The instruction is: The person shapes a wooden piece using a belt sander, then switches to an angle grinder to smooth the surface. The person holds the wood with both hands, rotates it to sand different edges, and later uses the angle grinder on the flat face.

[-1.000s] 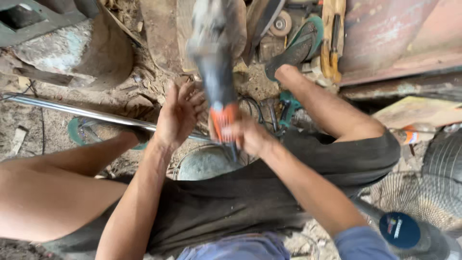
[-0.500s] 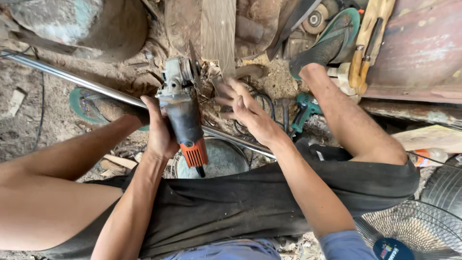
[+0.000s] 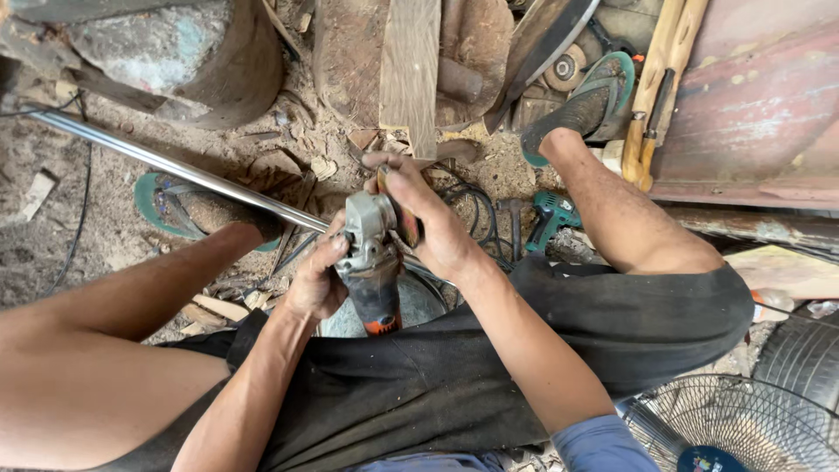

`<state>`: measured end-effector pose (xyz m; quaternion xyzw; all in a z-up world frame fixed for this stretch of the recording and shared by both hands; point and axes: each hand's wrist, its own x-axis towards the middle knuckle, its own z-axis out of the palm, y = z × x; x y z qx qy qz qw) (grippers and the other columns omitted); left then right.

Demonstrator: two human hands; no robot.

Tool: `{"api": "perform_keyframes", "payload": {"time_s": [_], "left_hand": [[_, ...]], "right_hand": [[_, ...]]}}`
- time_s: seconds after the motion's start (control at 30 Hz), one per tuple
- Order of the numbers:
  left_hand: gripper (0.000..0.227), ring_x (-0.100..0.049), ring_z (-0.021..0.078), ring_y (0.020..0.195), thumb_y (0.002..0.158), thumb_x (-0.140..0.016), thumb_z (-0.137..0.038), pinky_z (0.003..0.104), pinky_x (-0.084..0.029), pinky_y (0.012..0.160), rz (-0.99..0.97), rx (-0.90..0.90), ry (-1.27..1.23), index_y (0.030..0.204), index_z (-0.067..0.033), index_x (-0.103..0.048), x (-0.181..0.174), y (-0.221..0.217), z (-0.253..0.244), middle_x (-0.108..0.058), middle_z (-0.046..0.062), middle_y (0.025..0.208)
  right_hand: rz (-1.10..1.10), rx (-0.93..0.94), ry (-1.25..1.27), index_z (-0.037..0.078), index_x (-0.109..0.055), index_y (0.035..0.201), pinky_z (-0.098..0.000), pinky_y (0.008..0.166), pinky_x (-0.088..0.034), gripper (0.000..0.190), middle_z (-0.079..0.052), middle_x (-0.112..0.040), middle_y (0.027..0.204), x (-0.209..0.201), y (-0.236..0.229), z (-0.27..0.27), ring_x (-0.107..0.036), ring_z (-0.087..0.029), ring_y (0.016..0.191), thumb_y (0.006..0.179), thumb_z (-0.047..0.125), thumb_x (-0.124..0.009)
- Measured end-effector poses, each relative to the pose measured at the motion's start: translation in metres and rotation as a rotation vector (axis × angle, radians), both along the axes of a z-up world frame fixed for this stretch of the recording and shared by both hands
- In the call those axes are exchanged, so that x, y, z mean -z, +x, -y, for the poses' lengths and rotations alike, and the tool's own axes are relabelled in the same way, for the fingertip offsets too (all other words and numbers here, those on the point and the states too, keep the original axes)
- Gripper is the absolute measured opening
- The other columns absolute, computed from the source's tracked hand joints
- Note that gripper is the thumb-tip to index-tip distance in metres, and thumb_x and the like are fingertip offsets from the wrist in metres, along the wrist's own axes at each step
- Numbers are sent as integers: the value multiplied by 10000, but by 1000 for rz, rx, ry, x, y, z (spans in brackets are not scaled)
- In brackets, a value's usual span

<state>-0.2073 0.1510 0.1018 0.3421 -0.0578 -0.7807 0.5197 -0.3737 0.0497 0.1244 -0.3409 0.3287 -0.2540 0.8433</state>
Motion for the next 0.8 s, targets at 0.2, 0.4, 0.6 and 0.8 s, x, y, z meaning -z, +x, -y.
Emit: {"api": "perform_keyframes", "payload": {"time_s": [0.2,0.4,0.6,0.8], "left_hand": [[873,-651,276,1089,767,-809,-461,480,-558,953,-37,-34,25,1483,-103,-462,11,-7,-13,-636,110,1227],[868,-670,302,1011,744,-789,-459,475,-574,878,-3,-25,40,1472,-100,-480,8,-13,-14,-671,133,1169],[862,-681,269,1054,741,-775,-453,474,-580,925,-38,-51,141,1474,-103,-486,11,-22,-8,-677,101,1181],[807,-701,295,1007,759,-751,-472,494,-594,888,-99,-19,179,1442,-101,-532,28,-22,-23,-688,131,1176]], "right_hand": [[-205,182,-705,106,-481,1448,-449,1166,-452,585,-85,-541,1276,-8,7,-21,-539,-231,1255,1066,549,-499],[-101,126,-237,33,-512,1369,-402,1115,-424,610,-108,-576,1322,-16,4,-14,-533,-242,1291,1010,526,-504],[-220,283,-676,23,-564,1302,-348,958,-496,511,-105,-607,1193,-5,7,-20,-583,-192,1045,985,424,-540],[-285,269,-775,8,-544,1327,-352,952,-496,538,-120,-590,1227,2,-1,-33,-582,-200,1062,984,422,-520]]}}
